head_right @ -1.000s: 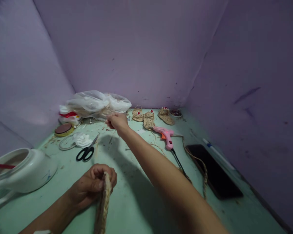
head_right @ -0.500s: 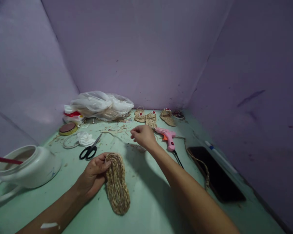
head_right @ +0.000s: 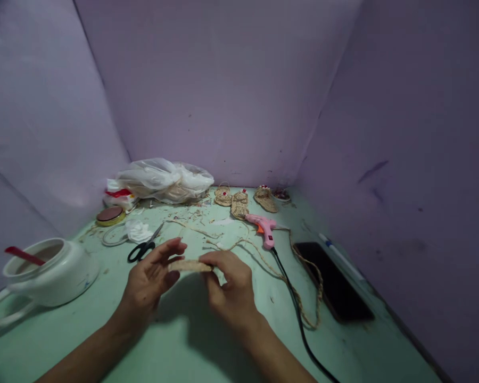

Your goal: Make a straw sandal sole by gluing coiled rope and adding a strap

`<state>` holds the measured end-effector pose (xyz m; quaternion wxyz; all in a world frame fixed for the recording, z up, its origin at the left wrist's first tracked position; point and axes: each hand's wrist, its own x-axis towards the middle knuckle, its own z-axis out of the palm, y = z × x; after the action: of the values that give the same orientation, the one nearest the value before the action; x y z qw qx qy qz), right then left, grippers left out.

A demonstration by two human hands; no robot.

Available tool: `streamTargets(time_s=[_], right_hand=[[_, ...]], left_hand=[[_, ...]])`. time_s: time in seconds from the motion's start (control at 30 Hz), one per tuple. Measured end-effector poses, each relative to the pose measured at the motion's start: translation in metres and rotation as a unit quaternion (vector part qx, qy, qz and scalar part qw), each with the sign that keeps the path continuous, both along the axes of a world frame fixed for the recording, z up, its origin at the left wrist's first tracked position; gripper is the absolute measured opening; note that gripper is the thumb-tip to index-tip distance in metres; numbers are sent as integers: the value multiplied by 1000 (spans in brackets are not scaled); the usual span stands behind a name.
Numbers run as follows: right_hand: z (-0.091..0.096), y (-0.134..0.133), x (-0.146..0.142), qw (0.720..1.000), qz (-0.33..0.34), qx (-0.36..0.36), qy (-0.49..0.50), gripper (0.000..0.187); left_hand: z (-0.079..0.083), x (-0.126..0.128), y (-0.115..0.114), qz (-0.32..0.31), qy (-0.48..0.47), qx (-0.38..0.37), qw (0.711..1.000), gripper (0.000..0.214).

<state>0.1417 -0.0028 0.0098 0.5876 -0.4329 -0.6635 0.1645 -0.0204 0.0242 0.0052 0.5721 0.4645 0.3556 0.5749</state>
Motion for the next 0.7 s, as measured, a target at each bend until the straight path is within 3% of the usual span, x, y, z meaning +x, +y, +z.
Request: streamTargets(time_s=[0.07,0.17,0.37,0.7], right_hand=[[-3,2,5,992,-29,110,-45,27],[-5,2,9,980,-40,179,-79,33],[-8,0,9,973,-48,205,-93,34],[-7,-2,9,967,-39,231,-102,32]], left_hand=[[-2,-3,2,-16,18,-1,1000,53],[-3,-3,2,-45,45,-22,998,44],[2,4,-5,-51,53,8,997,31],[0,5,-7,-54,38,12,998,30]])
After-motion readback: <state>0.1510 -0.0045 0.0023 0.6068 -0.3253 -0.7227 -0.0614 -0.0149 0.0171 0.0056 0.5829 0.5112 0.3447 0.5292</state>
